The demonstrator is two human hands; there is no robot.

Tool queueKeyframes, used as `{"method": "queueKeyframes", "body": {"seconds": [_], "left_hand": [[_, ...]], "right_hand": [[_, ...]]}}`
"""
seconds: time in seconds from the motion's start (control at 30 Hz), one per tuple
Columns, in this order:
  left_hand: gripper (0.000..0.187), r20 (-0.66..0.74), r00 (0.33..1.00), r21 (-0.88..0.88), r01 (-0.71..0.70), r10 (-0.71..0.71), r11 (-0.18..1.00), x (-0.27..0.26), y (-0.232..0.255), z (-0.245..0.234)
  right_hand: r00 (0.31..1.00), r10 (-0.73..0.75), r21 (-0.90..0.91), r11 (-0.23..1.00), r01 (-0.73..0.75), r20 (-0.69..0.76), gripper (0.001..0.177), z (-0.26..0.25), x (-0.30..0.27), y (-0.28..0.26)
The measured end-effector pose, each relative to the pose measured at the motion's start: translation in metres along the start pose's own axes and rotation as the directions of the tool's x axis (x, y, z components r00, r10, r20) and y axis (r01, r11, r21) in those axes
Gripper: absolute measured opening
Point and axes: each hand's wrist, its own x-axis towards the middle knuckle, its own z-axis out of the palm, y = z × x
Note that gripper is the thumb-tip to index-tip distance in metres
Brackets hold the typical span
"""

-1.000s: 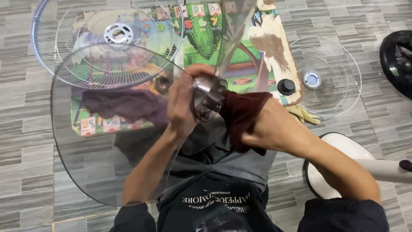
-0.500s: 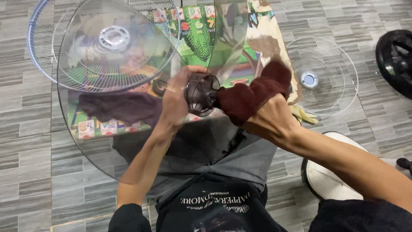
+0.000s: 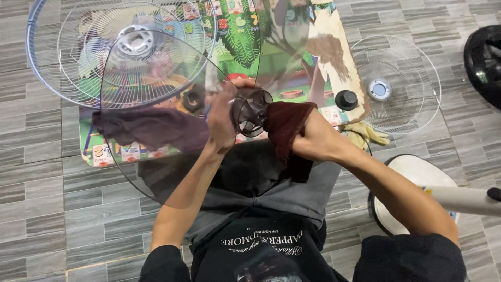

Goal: Cleaning a fan blade assembly using a cloth and a small brush

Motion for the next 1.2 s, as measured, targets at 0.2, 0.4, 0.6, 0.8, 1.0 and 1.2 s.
{"method": "queueKeyframes", "body": {"seconds": [0.2, 0.4, 0.6, 0.8, 1.0, 1.2], "left_hand": [[0.059, -0.005, 0.985, -0.209, 0.166, -0.171, 0.964, 0.002, 0.001, -0.018], [0.052, 0.035, 0.922, -0.500, 0.350, -0.386, 0.792, 0.010, -0.021, -0.033], [0.032, -0.315, 0.796, -0.422, 0.370, -0.516, 0.828, 0.023, 0.014, 0.003], [0.051, 0.074, 0.979, 0.450, 0.140, -0.193, 0.882, 0.005, 0.016, -0.008], [0.049, 0.129, 0.974, 0.223, 0.155, -0.186, 0.963, -0.006, 0.028, -0.002], [0.049, 0.282, 0.865, -0.225, 0.480, -0.415, 0.848, -0.009, 0.010, -0.010]], "right_hand": [[0.998, -0.066, -0.023, 0.998, 0.066, -0.019, 0.022, -0.013, -0.019, 0.010], [0.990, -0.139, -0.437, 0.890, 0.127, 0.003, 0.039, -0.017, -0.034, -0.002], [0.921, -0.370, -0.913, 0.322, 0.250, 0.122, 0.023, 0.000, -0.002, -0.014], [0.948, -0.273, -0.863, 0.427, 0.270, 0.162, 0.015, 0.000, 0.002, 0.001], [0.964, -0.029, -0.486, 0.859, 0.160, 0.265, 0.013, -0.012, -0.004, 0.000], [0.971, -0.005, -0.222, 0.973, 0.059, 0.240, 0.008, -0.018, -0.018, 0.005]]}}
